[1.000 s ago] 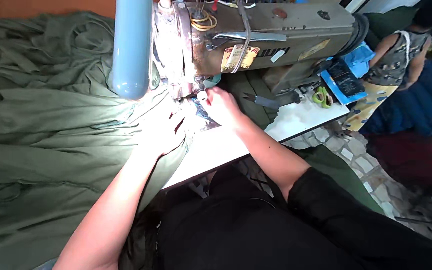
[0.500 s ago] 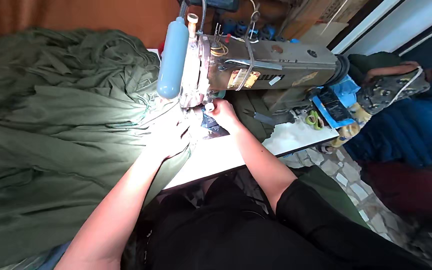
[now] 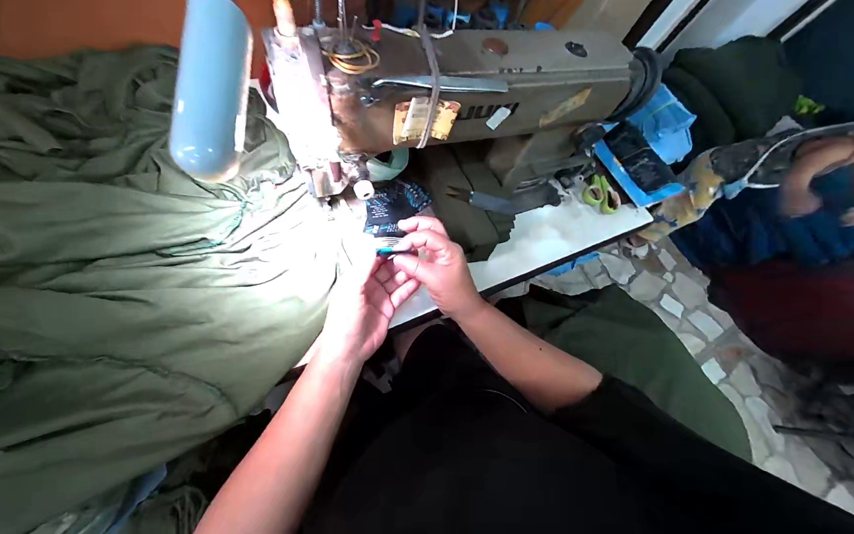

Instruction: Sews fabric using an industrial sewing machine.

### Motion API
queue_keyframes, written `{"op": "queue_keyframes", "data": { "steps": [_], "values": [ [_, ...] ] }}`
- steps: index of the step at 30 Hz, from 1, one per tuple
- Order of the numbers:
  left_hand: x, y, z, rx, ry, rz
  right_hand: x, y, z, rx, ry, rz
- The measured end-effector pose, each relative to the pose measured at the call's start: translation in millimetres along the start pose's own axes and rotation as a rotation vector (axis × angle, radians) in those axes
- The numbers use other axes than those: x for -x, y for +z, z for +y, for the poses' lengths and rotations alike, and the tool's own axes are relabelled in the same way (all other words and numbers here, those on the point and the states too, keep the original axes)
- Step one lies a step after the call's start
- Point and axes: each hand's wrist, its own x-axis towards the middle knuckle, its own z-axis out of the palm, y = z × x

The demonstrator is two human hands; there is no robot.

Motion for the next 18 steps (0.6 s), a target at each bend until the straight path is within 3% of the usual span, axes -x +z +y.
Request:
{"op": "queue_keyframes", "data": {
  "steps": [3,6,10,18],
  "values": [
    [6.2,6.4,-1.3,0.151,-0.103,0.053,15.7,-6.2,-9.0,-0.014,0.004,-0.083],
    [11.1,9.4,-2.8,-0.081,-0.060,0.136,23.3,-13.1,-13.5,-0.016,-0.009,-0.138],
    [19.0,1.2,-8.7,-0.449,0.119,-0.009,24.6,-15.7,-14.1,-0.059,0.005,-0.081],
    [33.8,-5.0,-2.7,-0.798,0.219,-0.123,25.6,-10.9,-24.1,-0.179,0.083,-0.110]
  ]
}}
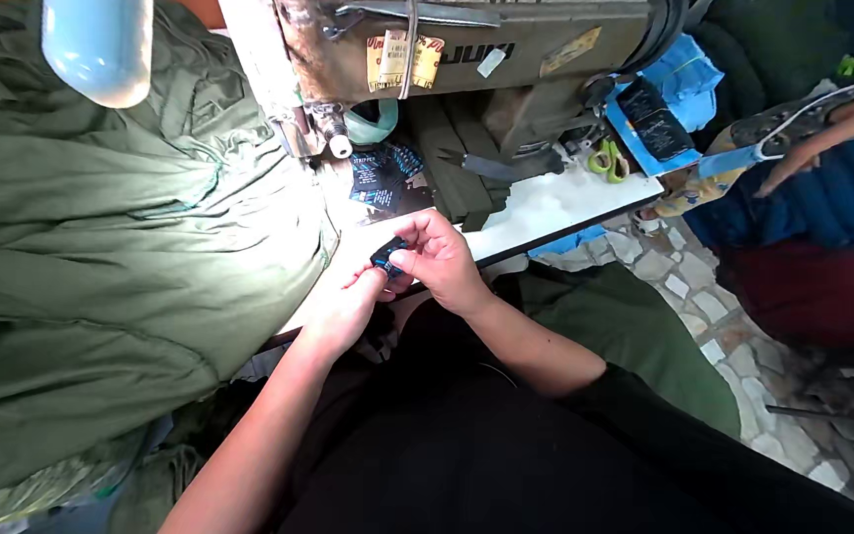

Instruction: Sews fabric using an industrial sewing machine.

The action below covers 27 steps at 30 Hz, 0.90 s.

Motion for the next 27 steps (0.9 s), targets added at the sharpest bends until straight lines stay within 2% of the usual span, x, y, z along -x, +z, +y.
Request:
{"op": "queue_keyframes", "data": {
  "steps": [4,6,9,11,13,16,19,27],
  "values": [
    [3.6,5.6,-0.9,-0.105,0.067,0.067,2.1,3.8,-8.0,-0.052,0.093,0.055],
    [1.3,-1.0,0.5,-0.305,0.128,0.079,4.3,2.5,-14.9,-0.015,0.168,0.021],
    [-1.6,-23.9,18.3,-0.672,0.124,-0.094,4.5,-6.9,-16.9,0.083,0.236,-0.128],
    [-3.0,-31.1,26.3,-0.761,0.064,-0.191,6.6,-8.5,-15.7,0.128,0.264,-0.196],
    [0.0,-28.1,17.6,-0.672,0.081,-0.083,10.8,-5.5,-12.4,0.156,0.279,-0.176],
    [9.9,-12.4,-4.6,-0.193,0.017,0.125,19.0,1.2,-7.8,0.148,0.325,-0.044],
    [14.8,0.1,-14.8,0.156,-0.112,0.205,21.8,5.1,-6.7,0.096,0.373,-0.015],
    [16.4,-7.3,-3.2,0.053,-0.151,0.189,13.9,9.4,-8.4,0.100,0.354,-0.035]
  ]
}}
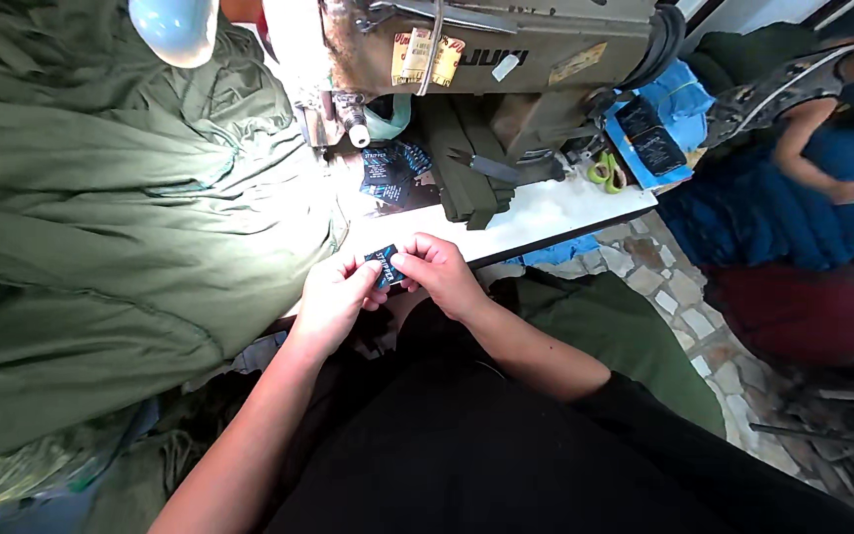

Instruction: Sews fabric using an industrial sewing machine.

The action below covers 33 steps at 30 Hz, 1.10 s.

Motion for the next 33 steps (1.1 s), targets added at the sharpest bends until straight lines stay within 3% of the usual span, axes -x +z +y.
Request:
{"op": "queue_keyframes", "data": {
  "steps": [16,20,23,28,30,33],
  "values": [
    [-0.2,-1.5,-8.3,-0.039,0.009,0.021,-1.9,3.1,6.1,-0.015,0.036,0.027],
    [-0.5,-2.7,-10.7,-0.122,0.087,0.049,-5.5,5.0,5.5,-0.015,0.047,0.017],
    [-12.7,-20.3,-11.3,-0.277,0.250,0.202,-30.3,6.0,6.1,0.014,0.046,0.001],
    [-30.2,-78.9,-23.7,-0.150,0.193,0.547,-98.0,16.4,11.3,-0.147,0.323,0.090],
    [-14.9,-89.5,-31.4,-0.048,0.184,0.630,-104.8,31.6,8.4,-0.299,0.411,0.031],
    [9.8,-90.9,-36.2,0.083,0.174,0.697,-101.3,53.9,9.3,-0.451,0.523,-0.227]
  ]
}}
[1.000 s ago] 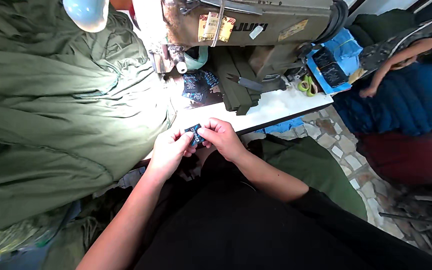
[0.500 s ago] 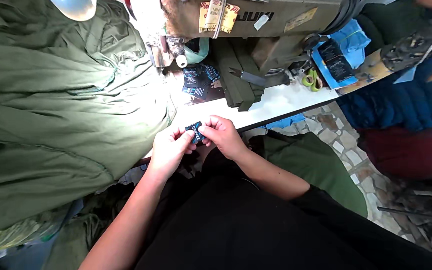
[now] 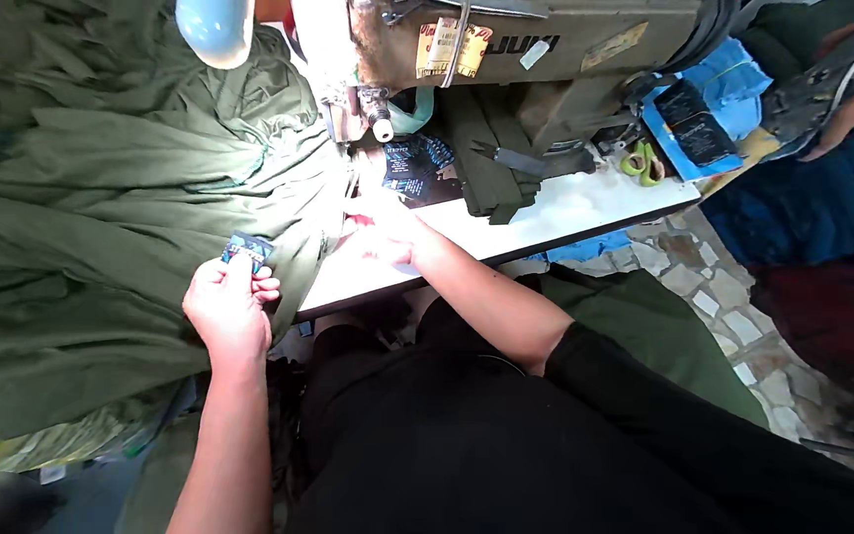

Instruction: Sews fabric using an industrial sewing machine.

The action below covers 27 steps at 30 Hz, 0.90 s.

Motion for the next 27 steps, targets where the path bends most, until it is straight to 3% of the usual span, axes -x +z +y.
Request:
{"op": "queue_keyframes", "data": {
  "steps": [2,5,7,11,13,15,19,22,25,27],
  "values": [
    [3.4,-1.4,1.5,0.042,-0.012,0.023,1.3,8.9,5.9,0.153,0.008,-0.066],
    [9.9,2.4,6.6,-0.023,0.008,-0.061,11.3,17.5,7.6,0.499,-0.044,-0.002],
    [20.0,8.1,11.3,-0.211,0.190,-0.236,24.6,14.8,6.7,0.661,-0.089,0.046],
    [27.3,42.4,7.0,-0.686,0.648,-0.658,44.2,-4.4,7.0,0.711,-0.127,0.123],
    [26.2,61.0,-5.6,-0.853,0.734,-0.690,45.7,-10.5,3.1,0.829,-0.134,0.118],
    [22.0,71.7,-9.7,-0.916,0.755,-0.662,43.1,-16.8,-5.9,1.058,-0.202,0.087],
    [10.8,74.7,-8.6,-0.917,0.775,-0.650,17.9,-35.7,-18.2,1.384,-0.576,0.243],
    [10.8,71.7,-0.6,-0.929,0.721,-0.651,-2.3,-53.0,-13.6,1.638,-0.783,0.152],
    [13.5,68.3,1.8,-0.890,0.700,-0.649,2.9,-56.6,2.5,1.690,-1.009,0.052],
    [13.1,65.8,9.4,-0.857,0.592,-0.681,10.7,-55.2,13.7,1.648,-1.119,0.076]
  ]
}}
